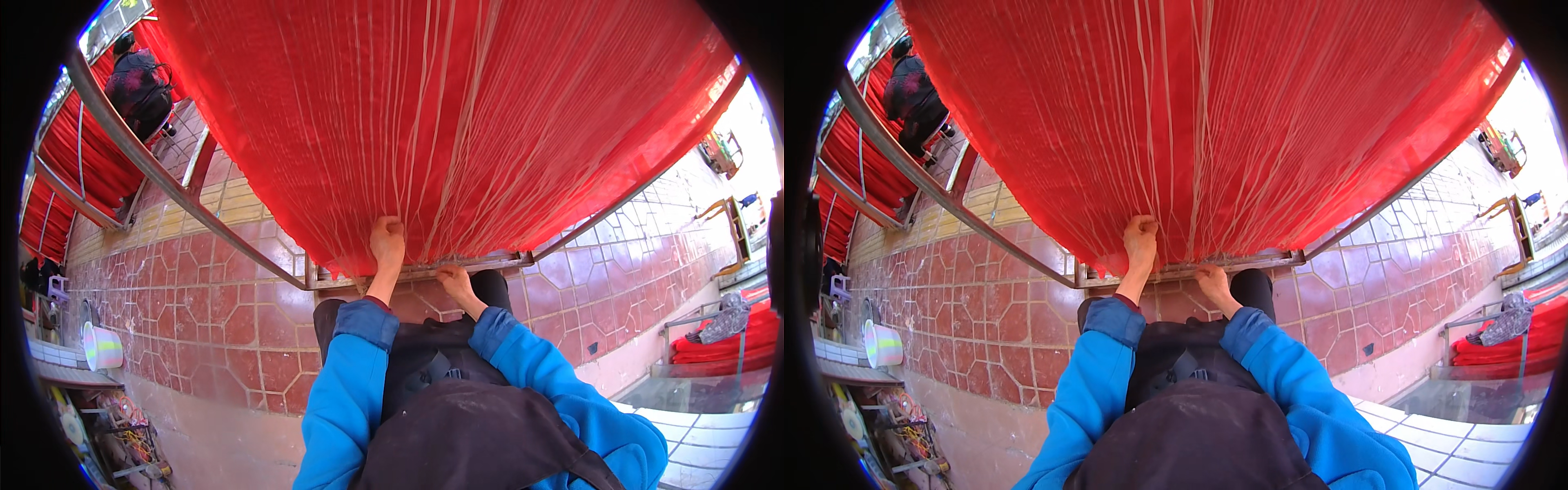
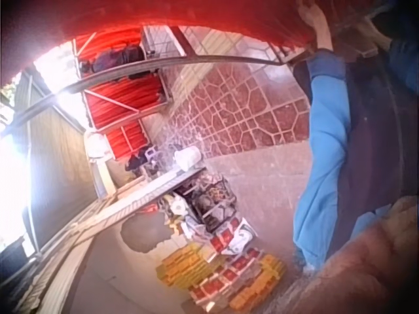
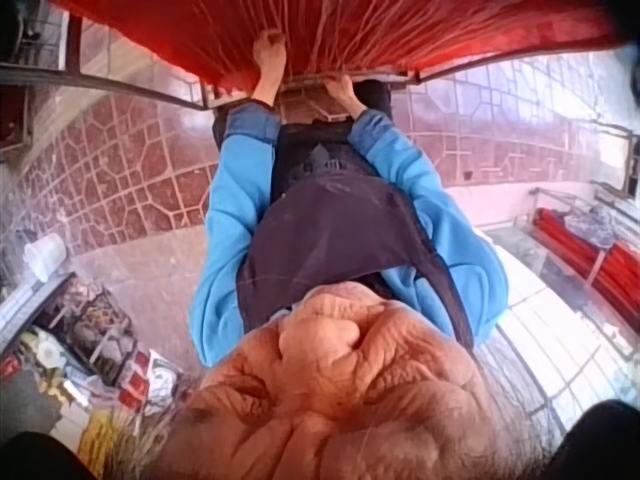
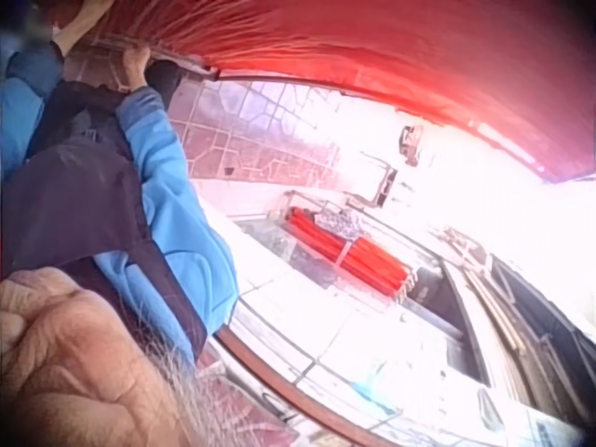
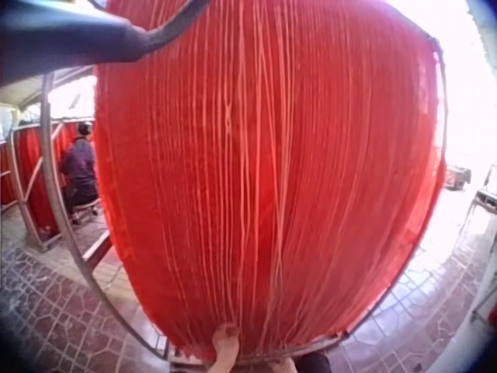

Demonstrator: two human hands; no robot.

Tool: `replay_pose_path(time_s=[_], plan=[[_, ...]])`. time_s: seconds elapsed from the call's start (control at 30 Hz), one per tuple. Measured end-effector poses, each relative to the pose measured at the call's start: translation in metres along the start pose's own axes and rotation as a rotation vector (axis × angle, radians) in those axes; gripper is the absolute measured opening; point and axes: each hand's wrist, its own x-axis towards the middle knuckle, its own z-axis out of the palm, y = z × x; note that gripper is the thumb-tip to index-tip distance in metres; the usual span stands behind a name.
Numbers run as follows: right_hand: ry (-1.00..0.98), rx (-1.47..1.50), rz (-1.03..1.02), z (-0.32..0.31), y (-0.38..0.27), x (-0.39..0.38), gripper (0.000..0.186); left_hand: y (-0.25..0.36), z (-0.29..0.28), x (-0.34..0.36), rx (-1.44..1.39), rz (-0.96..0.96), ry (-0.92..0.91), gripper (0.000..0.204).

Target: The person sits on the floor and repeatedly ties knots in a large red fishing net using white cord. They pull the cord through the mesh, form loops, and tighten each knot by hand. The net is suspended from a metal frame above.

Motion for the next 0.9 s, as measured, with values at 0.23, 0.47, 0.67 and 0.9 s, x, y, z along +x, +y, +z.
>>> replay_pose_path(time_s=[0.23,0.47,0.67,0.9], plan=[[-0.039,0.327,-0.118,0.009,-0.064,0.003,0.022,-0.007,-0.016,-0.019,-0.114,0.012,0.000,0.015],[-0.054,0.416,-0.230,0.009,-0.143,-0.003,0.021,-0.016,-0.033,-0.062,-0.367,-0.133,-0.094,0.009],[-0.178,0.359,-0.225,0.003,-0.158,-0.022,0.018,-0.004,-0.045,-0.088,-0.499,-0.093,-0.199,0.004],[-0.179,0.343,-0.266,-0.012,-0.150,-0.047,0.015,0.001,-0.067,-0.101,-0.473,-0.114,-0.173,0.004]])
